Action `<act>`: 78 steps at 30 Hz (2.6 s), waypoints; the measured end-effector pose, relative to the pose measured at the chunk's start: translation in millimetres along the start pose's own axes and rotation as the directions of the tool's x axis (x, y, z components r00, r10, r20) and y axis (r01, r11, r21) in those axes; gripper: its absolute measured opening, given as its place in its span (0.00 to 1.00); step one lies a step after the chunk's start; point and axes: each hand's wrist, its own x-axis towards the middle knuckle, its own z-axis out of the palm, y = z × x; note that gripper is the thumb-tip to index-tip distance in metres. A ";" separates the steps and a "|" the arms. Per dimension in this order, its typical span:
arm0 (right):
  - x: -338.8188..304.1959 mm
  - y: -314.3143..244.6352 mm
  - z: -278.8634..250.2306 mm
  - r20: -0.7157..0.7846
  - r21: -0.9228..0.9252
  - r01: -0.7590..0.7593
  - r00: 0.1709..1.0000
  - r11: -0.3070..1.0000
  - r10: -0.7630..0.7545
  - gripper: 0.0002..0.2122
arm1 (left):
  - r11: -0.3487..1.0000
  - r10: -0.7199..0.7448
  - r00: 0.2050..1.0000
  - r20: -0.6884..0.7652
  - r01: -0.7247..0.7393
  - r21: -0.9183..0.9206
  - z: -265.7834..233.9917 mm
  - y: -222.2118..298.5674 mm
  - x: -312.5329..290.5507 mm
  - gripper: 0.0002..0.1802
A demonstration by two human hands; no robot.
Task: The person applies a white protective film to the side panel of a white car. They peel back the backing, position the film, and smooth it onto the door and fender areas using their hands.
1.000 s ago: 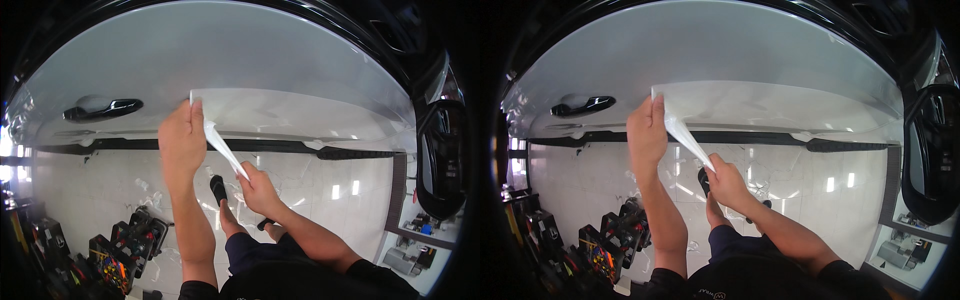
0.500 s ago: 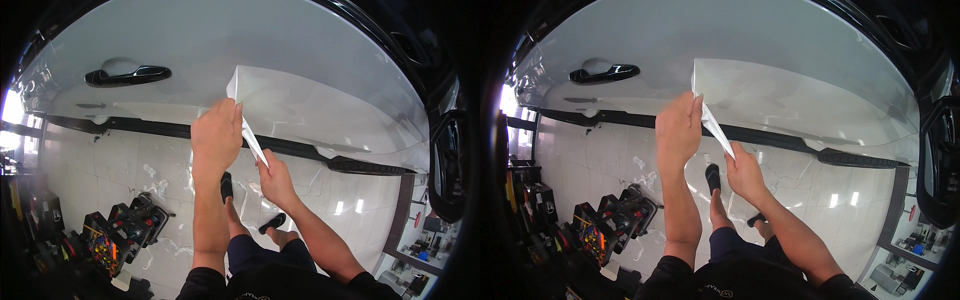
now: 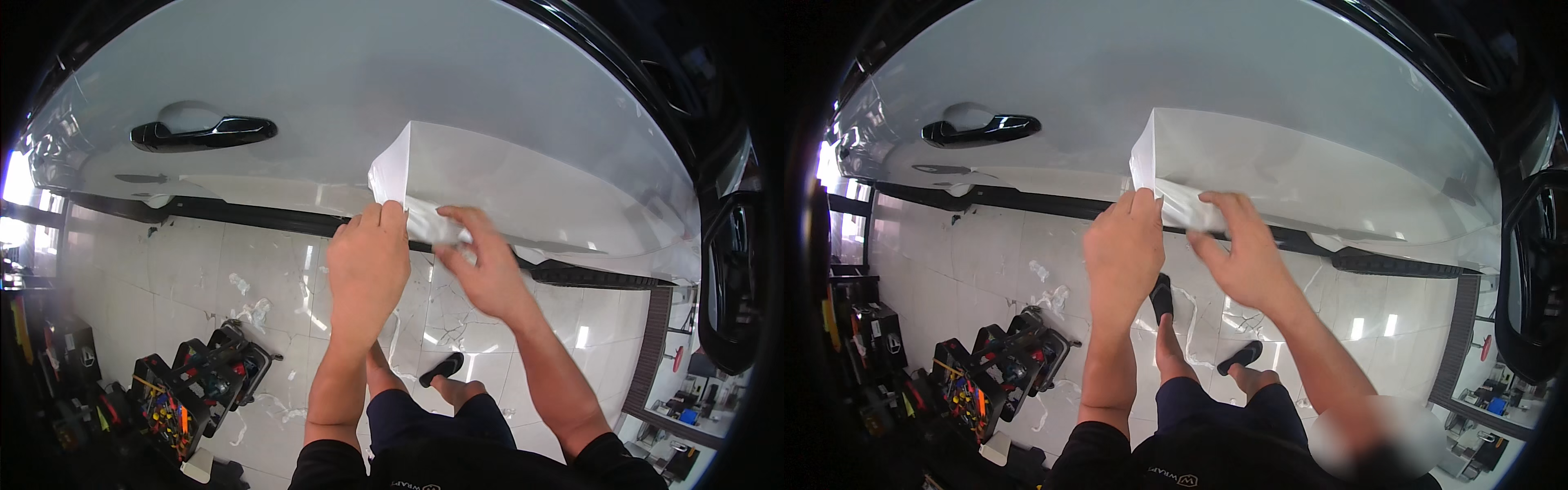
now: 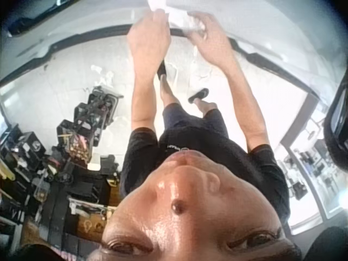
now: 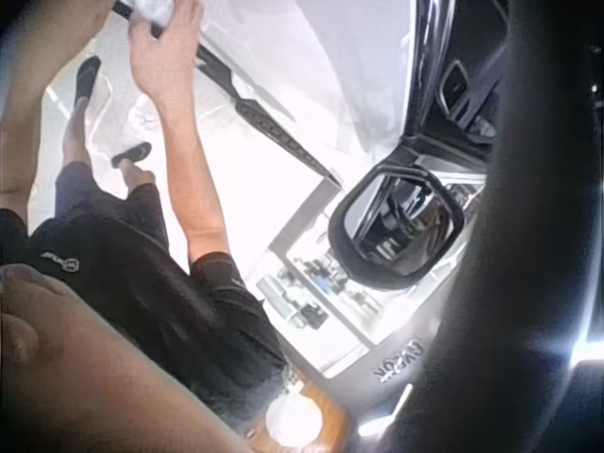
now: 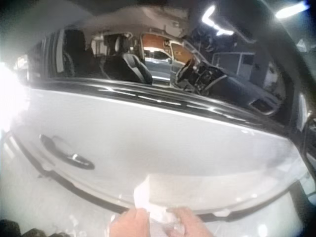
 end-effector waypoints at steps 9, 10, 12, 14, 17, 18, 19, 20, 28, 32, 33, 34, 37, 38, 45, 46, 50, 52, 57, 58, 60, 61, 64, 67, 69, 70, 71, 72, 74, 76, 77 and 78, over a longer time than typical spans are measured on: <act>85.6 -56.4 27.0 -0.131 -0.200 -0.080 0.990 0.976 0.054 0.20 | 0.998 0.051 0.997 0.052 -0.052 0.026 8.7 -7.9 -4.6 0.05; 83.9 -49.3 34.0 -0.208 -0.206 -0.019 0.978 0.978 -0.025 0.21 | 0.998 0.047 0.998 0.053 -0.049 0.032 8.0 -9.0 -5.3 0.05; 78.8 -38.9 39.6 -0.227 -0.183 0.014 0.972 0.983 -0.056 0.21 | 0.997 0.053 0.996 0.069 -0.056 0.048 7.7 -10.9 -7.4 0.05; 74.9 -27.7 46.7 -0.265 -0.149 0.047 0.960 0.988 -0.085 0.21 | 0.994 0.075 0.993 0.095 -0.083 0.078 7.4 -15.5 -6.6 0.05; 62.8 -11.4 57.5 -0.322 -0.084 0.060 0.943 0.995 -0.085 0.20 | 0.984 0.112 0.985 0.129 -0.128 0.126 12.0 -22.9 -8.8 0.06; 59.0 -9.5 60.9 -0.329 -0.057 0.043 0.942 0.997 -0.059 0.20 | 0.981 0.121 0.983 0.136 -0.139 0.134 12.7 -24.8 -9.0 0.06; 54.7 -7.7 64.4 -0.337 -0.026 0.023 0.941 0.999 -0.031 0.20 | 0.978 0.131 0.980 0.147 -0.152 0.145 11.6 -26.2 -9.6 0.07; 51.3 -5.0 67.4 -0.348 0.000 0.028 0.937 1.000 -0.026 0.19 | 0.974 0.140 0.977 0.158 -0.165 0.155 10.8 -27.5 -10.2 0.07; 30.6 7.8 76.5 -0.344 0.125 0.003 0.938 0.992 0.041 0.18 | 0.958 0.187 0.959 0.212 -0.226 0.175 13.6 -34.5 -11.2 0.08; 24.9 10.2 77.0 -0.328 0.136 -0.019 0.943 0.991 0.063 0.18 | 0.952 0.208 0.954 0.218 -0.249 0.179 14.2 -35.4 -10.8 0.08; 24.0 11.2 77.0 -0.330 0.138 -0.020 0.942 0.990 0.065 0.18 | 0.952 0.209 0.953 0.220 -0.250 0.178 14.7 -35.2 -10.1 0.08; 22.8 11.7 77.9 -0.327 0.144 -0.020 0.943 0.989 0.067 0.18 | 0.952 0.205 0.953 0.222 -0.247 0.179 14.8 -34.8 -10.6 0.08; 22.7 12.9 78.5 -0.311 0.185 -0.046 0.945 0.982 0.103 0.16 | 0.958 0.197 0.954 0.228 -0.237 0.163 16.8 -35.8 -9.8 0.08; 22.9 12.4 78.9 -0.310 0.186 -0.044 0.945 0.981 0.102 0.15 | 0.960 0.195 0.954 0.227 -0.233 0.154 17.5 -36.6 -9.1 0.08; 22.2 13.1 75.9 -0.311 0.073 -0.039 0.948 0.997 0.060 0.10 | 0.974 0.174 0.954 0.246 -0.203 0.098 15.0 -36.6 -11.0 0.07; 22.6 12.5 73.9 -0.299 0.055 -0.052 0.952 0.997 0.066 0.10 | 0.977 0.173 0.949 0.263 -0.198 0.073 14.2 -36.5 -10.7 0.07; 19.9 10.2 67.7 -0.272 -0.062 -0.096 0.959 0.993 0.075 0.10 | 0.984 0.178 0.938 0.297 -0.178 -0.024 7.8 -37.2 -7.4 0.05; 20.1 1.0 64.8 -0.286 -0.076 -0.120 0.954 0.990 0.093 0.14 | 0.986 0.157 0.921 0.356 -0.128 -0.104 -1.1 -37.2 -4.0 0.04; 27.3 -26.7 62.8 -0.306 -0.081 -0.206 0.936 0.975 0.172 0.19 | 0.902 0.072 0.934 0.351 0.089 -0.422 -18.5 -45.0 -3.4 0.11; 30.1 -29.9 63.0 -0.306 -0.094 -0.208 0.937 0.974 0.171 0.20 | 0.882 0.046 0.931 0.363 0.133 -0.453 -17.2 -48.1 -8.7 0.13; 32.4 -31.4 65.7 -0.304 -0.119 -0.215 0.937 0.969 0.171 0.22 | 0.831 -0.001 0.920 0.393 0.220 -0.511 -14.5 -53.5 -32.3 0.19; 33.9 -31.3 66.4 -0.310 -0.134 -0.199 0.939 0.971 0.150 0.22 | 0.772 -0.027 0.913 0.406 0.277 -0.572 -22.4 -55.7 -43.5 0.27; 31.5 -28.0 41.4 -0.317 -0.141 -0.224 0.933 0.964 0.170 0.24 | 0.709 -0.088 0.928 0.361 0.313 -0.632 14.4 -93.2 -111.0 0.25; 12.3 -38.1 27.4 -0.198 -0.073 -0.268 0.948 0.961 0.249 0.25 | 0.934 -0.078 0.870 0.487 0.235 -0.270 42.9 -188.8 -224.7 0.20; -15.5 -43.5 34.2 -0.123 -0.029 -0.292 0.950 0.956 0.287 0.24 | 0.992 -0.024 0.660 0.750 -0.074 0.097 71.6 -299.5 -343.6 0.19; -40.1 -29.5 35.1 -0.123 -0.144 -0.249 0.965 0.958 0.232 0.23 | 0.953 -0.296 0.640 0.709 0.247 0.175 62.7 -325.2 -398.9 0.18; -76.2 -9.2 38.5 -0.118 -0.258 -0.214 0.975 0.942 0.189 0.23 | 0.922 -0.380 0.536 0.754 0.283 0.264 42.4 -345.8 -448.4 0.19; -112.7 7.3 41.6 -0.106 -0.367 -0.174 0.984 0.914 0.145 0.22 | 0.798 -0.586 0.444 0.679 0.461 0.387 19.9 -352.4 -497.8 0.19; -207.2 23.2 58.1 0.059 -0.379 -0.301 0.936 0.875 0.348 0.20 | 0.419 -0.769 0.044 0.638 0.788 0.451 -26.4 -380.8 -580.5 0.18; -323.7 69.0 69.8 0.106 -0.516 -0.392 0.853 0.761 0.511 0.17 | -0.051 -0.757 -0.213 0.618 0.962 0.269 -54.3 -368.5 -636.0 0.15; -374.7 56.7 79.4 0.189 -0.547 -0.455 0.751 0.702 0.633 0.16 | -0.011 -0.778 -0.168 0.605 0.967 0.255 -71.8 -366.2 -659.4 0.15; -438.8 69.2 79.6 0.238 -0.643 -0.437 0.667 0.629 0.706 0.16 | 0.052 -0.778 -0.118 0.617 0.967 0.249 -78.1 -358.1 -675.1 0.15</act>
